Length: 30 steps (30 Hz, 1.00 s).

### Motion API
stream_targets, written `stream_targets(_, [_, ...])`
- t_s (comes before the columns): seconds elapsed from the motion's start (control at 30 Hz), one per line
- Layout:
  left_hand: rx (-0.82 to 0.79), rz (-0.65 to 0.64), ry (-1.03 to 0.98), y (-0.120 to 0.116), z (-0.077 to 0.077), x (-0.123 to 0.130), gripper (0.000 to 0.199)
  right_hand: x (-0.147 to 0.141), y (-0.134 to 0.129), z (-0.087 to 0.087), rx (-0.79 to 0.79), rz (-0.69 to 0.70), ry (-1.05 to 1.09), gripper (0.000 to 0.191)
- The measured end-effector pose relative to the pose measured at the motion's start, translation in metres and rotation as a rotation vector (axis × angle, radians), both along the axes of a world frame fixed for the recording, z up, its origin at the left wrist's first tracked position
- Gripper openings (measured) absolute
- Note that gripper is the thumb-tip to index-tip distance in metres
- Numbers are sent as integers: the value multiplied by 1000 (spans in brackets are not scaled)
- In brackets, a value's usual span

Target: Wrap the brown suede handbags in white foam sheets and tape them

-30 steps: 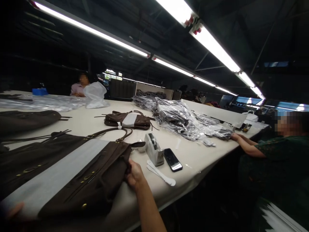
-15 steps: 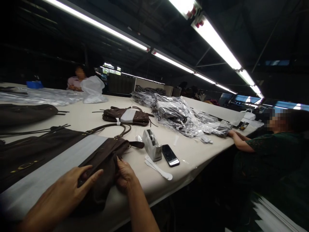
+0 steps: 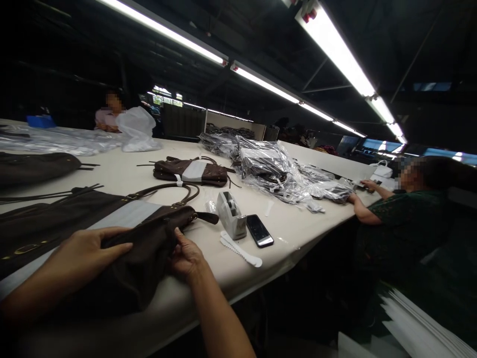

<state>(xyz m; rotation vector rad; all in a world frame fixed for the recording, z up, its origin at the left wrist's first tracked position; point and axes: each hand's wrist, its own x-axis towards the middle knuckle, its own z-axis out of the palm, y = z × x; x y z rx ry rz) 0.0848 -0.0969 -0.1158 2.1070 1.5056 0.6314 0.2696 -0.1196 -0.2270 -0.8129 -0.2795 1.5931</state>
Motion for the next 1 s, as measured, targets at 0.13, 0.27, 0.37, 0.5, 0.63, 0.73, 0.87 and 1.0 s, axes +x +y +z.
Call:
stream_targets(0.13, [65, -28, 205, -19, 21, 7, 37, -7, 9, 9, -54, -167, -460, 22])
stream_targets(0.27, [240, -220, 404, -50, -10, 25, 40, -13, 5, 3, -86, -305, -1217, 27])
stream_targets(0.37, [517, -237, 376, -72, -53, 30, 43, -13, -2, -3, -88, -302, -1335, 25])
stream_targets(0.5, [702, -80, 129, -90, -94, 22, 48, -10, -5, -7, -89, -341, -1308, 25])
stream_targets(0.63, [698, 15, 56, -102, -102, 17, 46, -10, -10, -4, -128, -289, -1310, 33])
stream_targets(0.73, [719, -12, 54, -107, -103, 17, 44, -14, -34, 3, -63, -361, -1376, 51])
stream_targets(0.87, [764, -48, 31, -106, -104, 17, 45, -25, -86, 6, 169, -600, -1557, 33])
stream_targets(1.0, [837, -109, 0, -103, -106, 18, 48, -44, -120, -6, 364, -347, -1507, 35])
